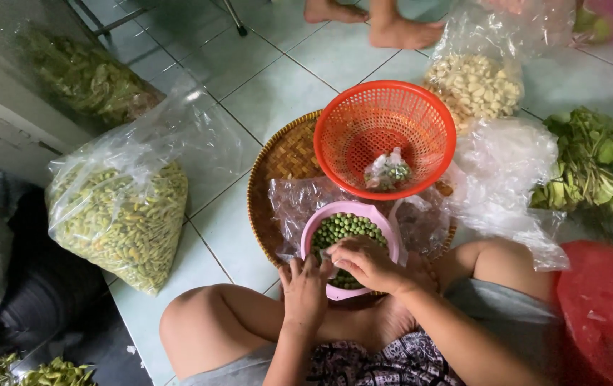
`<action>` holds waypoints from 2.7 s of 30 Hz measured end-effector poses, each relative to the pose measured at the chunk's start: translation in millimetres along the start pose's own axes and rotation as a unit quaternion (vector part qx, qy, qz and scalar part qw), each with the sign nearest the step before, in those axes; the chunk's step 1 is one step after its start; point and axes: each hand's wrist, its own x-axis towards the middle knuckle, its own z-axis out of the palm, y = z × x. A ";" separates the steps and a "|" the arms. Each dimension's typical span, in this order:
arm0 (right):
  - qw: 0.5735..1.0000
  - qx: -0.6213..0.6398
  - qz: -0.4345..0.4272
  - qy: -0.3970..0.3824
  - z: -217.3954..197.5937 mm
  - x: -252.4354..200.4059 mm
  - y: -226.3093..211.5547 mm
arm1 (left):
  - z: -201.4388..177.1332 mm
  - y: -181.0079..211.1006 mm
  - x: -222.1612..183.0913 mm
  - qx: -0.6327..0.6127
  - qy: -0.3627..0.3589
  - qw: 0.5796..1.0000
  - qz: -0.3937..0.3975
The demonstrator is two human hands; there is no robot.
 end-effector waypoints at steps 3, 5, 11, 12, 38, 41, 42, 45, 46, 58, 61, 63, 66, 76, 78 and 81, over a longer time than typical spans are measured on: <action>0.995 0.067 0.070 -0.002 15.5 -12.2 18.6 | 5.4 -1.0 0.1 -0.008 0.080 0.997 0.016; 0.969 0.133 0.208 0.006 31.3 -25.7 39.5 | 11.2 -0.7 2.1 -0.078 0.147 0.986 0.000; 0.914 0.217 0.337 0.061 32.5 -19.6 42.6 | -27.1 15.7 -0.2 -0.387 0.134 0.910 0.067; 0.913 0.219 0.338 0.063 33.9 -20.9 45.8 | -30.7 18.3 0.8 -0.385 0.132 0.911 0.069; 0.951 0.257 0.149 0.086 -5.5 11.7 31.5 | -15.0 39.2 42.2 -0.707 0.128 0.674 -0.174; 0.965 0.208 0.158 0.033 -2.3 2.5 42.7 | -2.6 24.1 35.5 -0.702 0.077 0.682 -0.189; 0.964 0.206 0.163 0.036 -4.7 3.3 42.5 | -6.9 28.8 38.0 -0.702 0.072 0.683 -0.188; 0.966 0.176 0.179 0.060 2.6 -3.6 47.7 | -22.4 42.4 44.3 -0.568 0.081 0.796 -0.192; 0.965 0.149 0.187 0.104 14.8 -8.9 55.0 | -29.8 45.4 47.5 -0.473 0.105 0.859 -0.166; 0.818 0.496 0.290 -0.015 10.2 -13.5 36.5 | -25.9 24.5 34.2 -0.427 0.157 0.882 -0.128; 0.817 0.462 0.340 0.058 17.6 -11.7 38.8 | -19.9 23.1 32.9 -0.509 0.151 0.834 -0.151; 0.826 0.415 0.362 0.117 22.6 -9.5 39.8 | -30.2 28.3 28.4 -0.559 0.135 0.799 -0.177; 0.858 0.382 0.317 0.131 21.3 -5.6 36.4 | -48.3 37.6 23.1 -0.557 0.107 0.809 -0.157; 0.969 0.187 0.162 -0.015 26.9 -17.3 40.5 | -0.2 8.2 33.0 -0.519 0.171 0.823 -0.153; 0.980 0.125 0.145 -0.061 18.0 -13.5 38.3 | 6.9 2.1 35.2 -0.531 0.168 0.815 -0.158; 0.973 0.031 0.175 -0.147 -0.5 3.4 42.0 | 8.4 -0.7 37.8 -0.594 0.166 0.764 -0.187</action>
